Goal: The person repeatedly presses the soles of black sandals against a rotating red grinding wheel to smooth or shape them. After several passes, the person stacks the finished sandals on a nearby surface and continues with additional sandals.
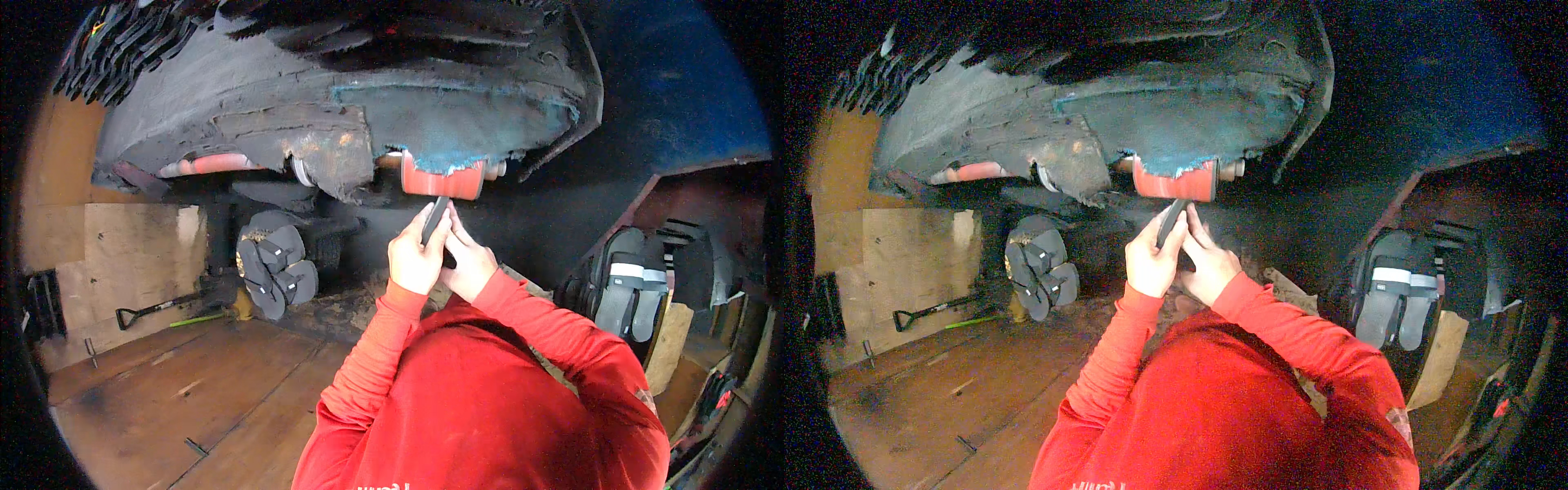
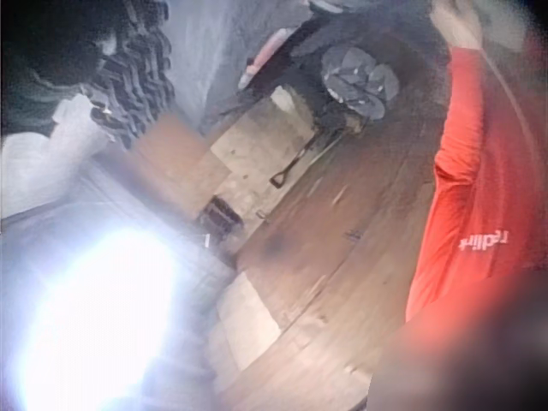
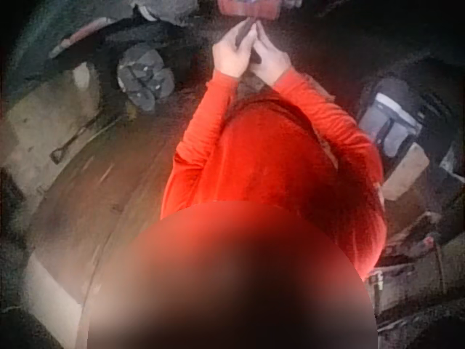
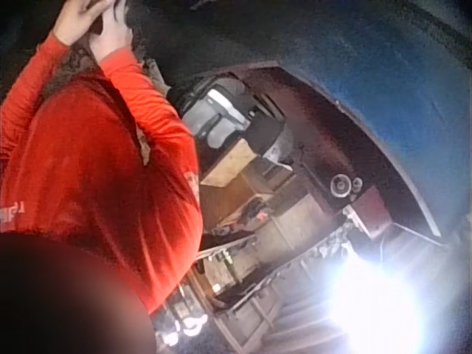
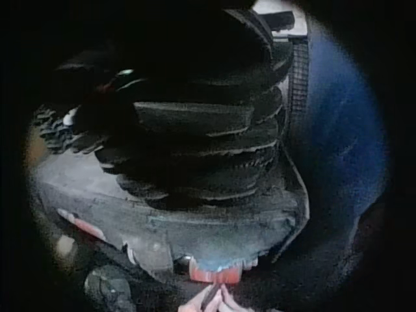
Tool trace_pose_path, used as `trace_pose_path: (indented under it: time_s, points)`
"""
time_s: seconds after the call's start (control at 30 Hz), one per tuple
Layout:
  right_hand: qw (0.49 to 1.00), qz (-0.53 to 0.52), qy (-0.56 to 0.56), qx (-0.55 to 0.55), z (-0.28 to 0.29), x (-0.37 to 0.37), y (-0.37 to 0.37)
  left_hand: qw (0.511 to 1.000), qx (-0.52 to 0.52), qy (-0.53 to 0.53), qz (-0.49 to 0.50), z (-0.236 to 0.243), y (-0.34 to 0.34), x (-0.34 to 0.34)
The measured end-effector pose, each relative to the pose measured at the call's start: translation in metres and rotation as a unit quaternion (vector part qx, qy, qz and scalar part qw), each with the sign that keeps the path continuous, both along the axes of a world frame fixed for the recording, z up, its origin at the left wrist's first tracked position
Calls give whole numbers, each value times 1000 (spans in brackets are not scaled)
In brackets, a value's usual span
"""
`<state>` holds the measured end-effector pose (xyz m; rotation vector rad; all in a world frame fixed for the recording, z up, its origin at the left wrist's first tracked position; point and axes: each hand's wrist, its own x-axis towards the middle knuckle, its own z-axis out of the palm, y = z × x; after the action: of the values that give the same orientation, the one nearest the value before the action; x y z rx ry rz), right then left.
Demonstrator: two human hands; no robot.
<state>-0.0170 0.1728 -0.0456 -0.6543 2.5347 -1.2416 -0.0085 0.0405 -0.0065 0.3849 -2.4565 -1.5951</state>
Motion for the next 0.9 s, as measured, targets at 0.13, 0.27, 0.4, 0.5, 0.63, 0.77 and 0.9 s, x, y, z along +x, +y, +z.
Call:
trace_pose_path:
  time_s: [0.13, 0.27, 0.4, 0.5, 0.63, 0.77, 0.9]
  points:
    - [961, -43, 247, 117, 8, 23, -6, 994, 105, 28, -27, 12, -7, 35]
    - [933, 5, 341, 120, 64, 48, 23, 992, 88, 42, -76, 72, -29, 68]
    - [799, -271, 533, -62, 143, 58, 53, 949, 225, 180, -128, 147, -15, 84]
    - [739, -142, 658, -14, 207, 55, 68, 886, 228, 287, -285, 191, -4, 76]
    - [736, -66, 658, 146, 298, 42, 87, 874, 93, 334, -341, 209, -26, 65]
    - [687, -88, 722, 9, 380, -23, 70, 929, 177, 262, -195, 181, -64, 88]
    - [679, -13, 730, -81, 456, -114, 41, 949, 269, 153, 61, 116, -132, 118]
